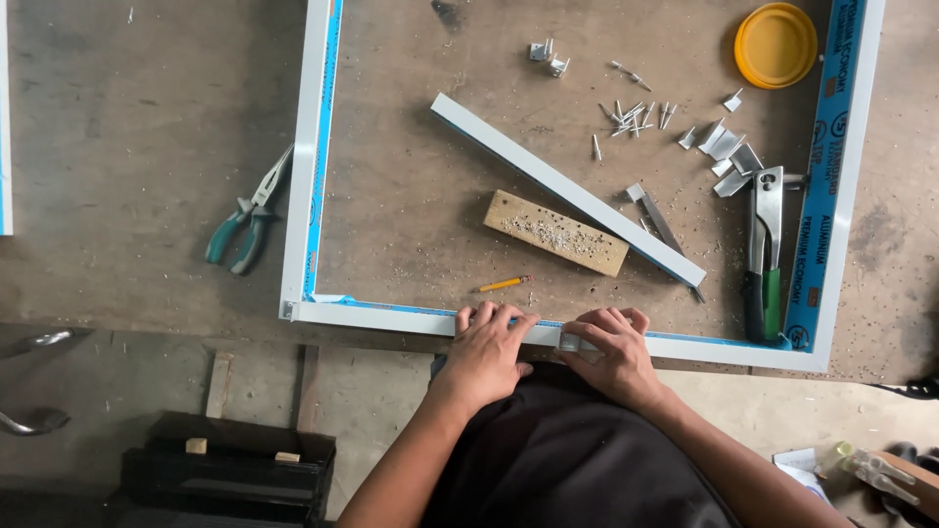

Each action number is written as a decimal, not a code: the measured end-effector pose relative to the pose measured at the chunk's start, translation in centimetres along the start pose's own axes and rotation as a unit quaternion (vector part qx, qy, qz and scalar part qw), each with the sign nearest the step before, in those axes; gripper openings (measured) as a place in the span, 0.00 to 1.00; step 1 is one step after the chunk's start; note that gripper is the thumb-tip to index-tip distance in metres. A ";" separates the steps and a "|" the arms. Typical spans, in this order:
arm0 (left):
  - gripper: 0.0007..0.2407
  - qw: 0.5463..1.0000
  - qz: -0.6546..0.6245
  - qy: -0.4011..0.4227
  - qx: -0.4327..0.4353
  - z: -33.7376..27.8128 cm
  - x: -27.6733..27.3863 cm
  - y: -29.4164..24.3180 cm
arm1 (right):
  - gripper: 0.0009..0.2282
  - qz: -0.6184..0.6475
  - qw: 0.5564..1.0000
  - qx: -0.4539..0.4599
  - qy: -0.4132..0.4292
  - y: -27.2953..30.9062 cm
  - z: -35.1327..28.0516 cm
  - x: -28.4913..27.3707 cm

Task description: Assembling aluminum frames by positioning brackets, marking holes, drilling, and securing with rivets

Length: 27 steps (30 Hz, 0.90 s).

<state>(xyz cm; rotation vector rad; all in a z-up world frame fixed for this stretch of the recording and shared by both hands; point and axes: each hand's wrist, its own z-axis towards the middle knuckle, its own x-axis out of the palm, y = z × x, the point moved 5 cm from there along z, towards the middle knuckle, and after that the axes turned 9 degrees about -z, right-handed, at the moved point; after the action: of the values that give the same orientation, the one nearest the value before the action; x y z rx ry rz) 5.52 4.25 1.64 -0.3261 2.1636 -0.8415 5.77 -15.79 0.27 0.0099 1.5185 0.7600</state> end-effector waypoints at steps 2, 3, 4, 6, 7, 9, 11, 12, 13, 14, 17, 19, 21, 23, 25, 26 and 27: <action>0.27 1.000 -0.004 -0.002 0.000 0.1 0.2 0.1 | 0.15 0.001 1.000 0.002 -0.005 0.1 0.1 -0.1; 0.28 1.000 -0.005 -0.003 0.000 0.1 0.2 0.2 | 0.15 0.003 1.000 0.006 -0.012 0.2 0.2 -0.1; 0.28 1.000 -0.007 -0.004 -0.001 0.0 0.2 0.2 | 0.15 0.002 1.000 0.004 -0.010 0.2 0.2 -0.1; 0.27 1.000 -0.006 -0.004 0.005 0.0 0.1 0.1 | 0.15 0.008 1.000 0.010 -0.008 0.2 0.3 -0.2; 0.27 1.000 -0.005 -0.005 0.007 -0.1 0.0 0.2 | 0.15 0.007 1.000 0.010 -0.009 0.2 0.2 0.0; 0.27 1.000 -0.009 0.000 0.009 0.0 -0.3 0.0 | 0.15 -0.004 1.000 0.009 -0.011 -0.1 0.2 0.1; 0.27 1.000 -0.008 0.011 0.008 -0.3 -0.4 0.0 | 0.15 -0.009 1.000 0.010 -0.009 0.2 0.3 0.1; 0.27 1.000 -0.010 0.023 0.002 0.0 -0.5 -0.1 | 0.14 -0.011 1.000 0.010 -0.002 0.0 0.5 0.0; 0.27 0.999 0.000 0.027 0.021 0.2 0.3 0.1 | 0.14 -0.022 0.999 0.021 -0.016 0.2 0.9 -1.1; 0.29 0.999 0.012 -0.026 0.030 0.5 0.6 0.5 | 0.12 -0.017 1.000 -0.001 -0.021 0.6 1.2 -2.1; 0.29 0.995 0.044 -0.083 0.037 0.8 1.6 0.8 | 0.12 -0.023 0.998 0.042 -0.049 -3.4 -0.5 -4.4; 0.28 0.993 0.069 -0.093 0.030 1.2 2.3 1.2 | 0.15 -0.028 0.992 0.102 -0.076 -8.9 -2.1 -5.9; 0.21 0.976 0.150 -0.153 0.034 1.5 2.5 1.6 | 0.18 -0.182 0.922 0.338 -0.051 -16.9 -4.2 -7.6; 0.18 0.977 0.147 -0.150 0.045 2.4 2.4 1.5 | 0.18 -0.149 0.894 0.421 0.032 -18.1 -3.6 -10.5; 0.15 0.976 0.144 -0.154 0.046 2.9 2.3 1.6 | 0.19 -0.111 0.859 0.486 0.117 -19.1 -3.5 -11.8; 0.15 0.977 0.139 -0.151 0.062 3.1 2.3 1.4 | 0.21 -0.144 0.854 0.473 0.165 -19.3 -3.4 -11.9; 0.15 0.977 0.133 -0.150 0.074 3.3 2.3 1.3 | 0.25 -0.176 0.847 0.455 0.212 -19.6 -3.1 -11.9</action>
<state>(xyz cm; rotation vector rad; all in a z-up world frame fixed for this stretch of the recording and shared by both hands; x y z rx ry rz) 6.44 2.57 -2.10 -0.0769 1.8034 -0.7438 13.15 -37.69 1.55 0.2803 2.1091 -0.3343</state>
